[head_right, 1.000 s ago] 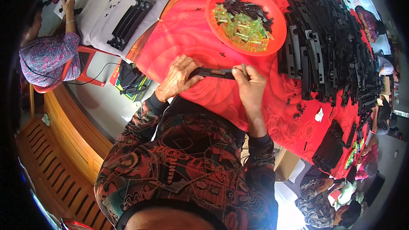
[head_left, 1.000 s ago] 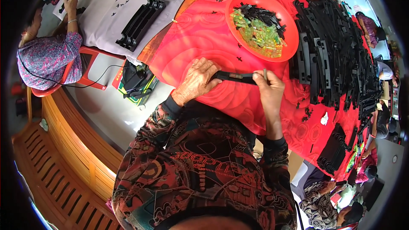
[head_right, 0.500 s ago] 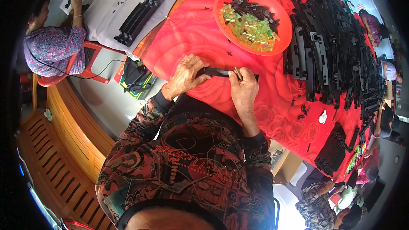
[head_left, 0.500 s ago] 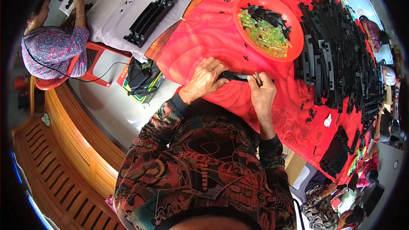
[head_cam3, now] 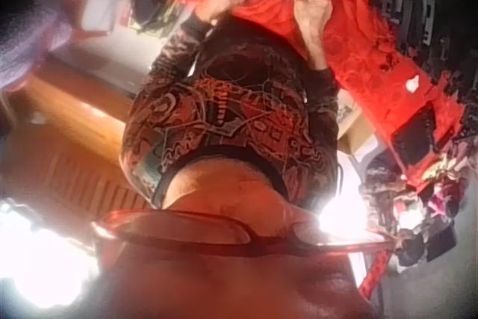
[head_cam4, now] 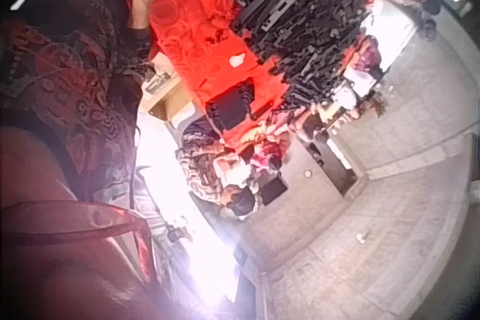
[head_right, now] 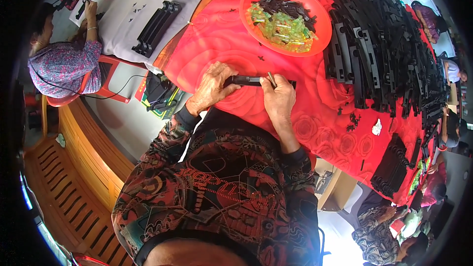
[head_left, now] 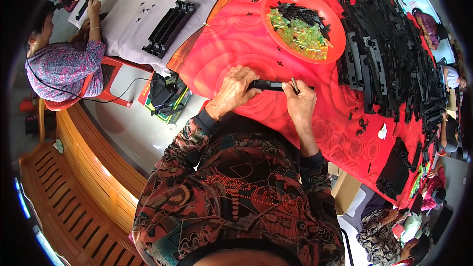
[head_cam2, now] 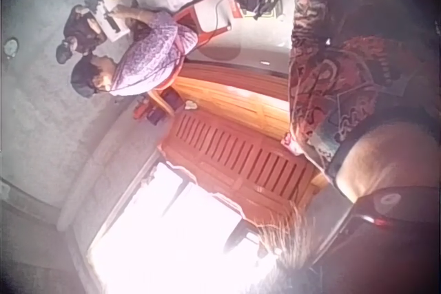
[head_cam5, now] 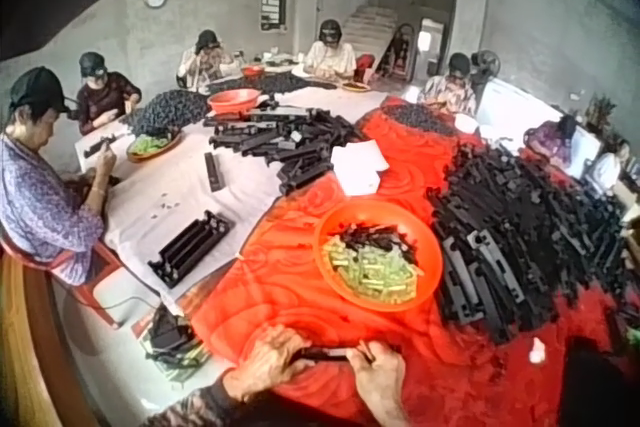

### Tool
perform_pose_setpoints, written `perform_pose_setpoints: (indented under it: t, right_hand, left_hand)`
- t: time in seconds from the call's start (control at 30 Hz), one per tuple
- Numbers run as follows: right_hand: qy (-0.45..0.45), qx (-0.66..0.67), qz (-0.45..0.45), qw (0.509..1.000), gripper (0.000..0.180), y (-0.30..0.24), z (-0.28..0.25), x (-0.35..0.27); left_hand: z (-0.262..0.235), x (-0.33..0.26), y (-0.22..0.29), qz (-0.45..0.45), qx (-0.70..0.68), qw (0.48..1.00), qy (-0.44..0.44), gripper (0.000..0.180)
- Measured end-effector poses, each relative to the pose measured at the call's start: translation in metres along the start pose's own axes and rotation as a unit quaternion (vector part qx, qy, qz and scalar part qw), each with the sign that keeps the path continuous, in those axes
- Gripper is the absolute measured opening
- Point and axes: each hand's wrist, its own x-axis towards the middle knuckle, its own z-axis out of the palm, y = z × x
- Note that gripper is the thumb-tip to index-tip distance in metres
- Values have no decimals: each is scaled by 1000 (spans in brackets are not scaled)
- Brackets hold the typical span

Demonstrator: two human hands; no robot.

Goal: The person assembles plastic frames by inserting small pins into each frame using a metal tool, and stacks the completed frames to the side.

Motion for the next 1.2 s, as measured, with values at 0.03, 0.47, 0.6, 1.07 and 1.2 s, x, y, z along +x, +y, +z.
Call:
perform_pose_setpoints:
  t: [0.03, 0.47, 0.6, 1.07, 1.2]
  right_hand:
    - [1, -1, -2, 1000, 22, 0, 2, -2]
    - [182, -21, -190, 965, 14, 4, 28, -20]
    - [194, -57, -181, 963, 15, 6, 31, -21]
    - [206, -59, -170, 962, 19, 4, 32, -22]
    - [212, -76, -187, 956, 16, 7, 32, -23]
  left_hand:
    - [-1, -1, 0, 1, 0, 1000, 2, 33]
    - [-15, 14, 21, -48, 62, 991, -112, 40]
    - [-7, 13, 20, -30, 81, 987, -137, 42]
    - [7, 47, 14, -83, 91, 973, -195, 29]
    - [12, 44, 8, -71, 98, 975, -188, 30]
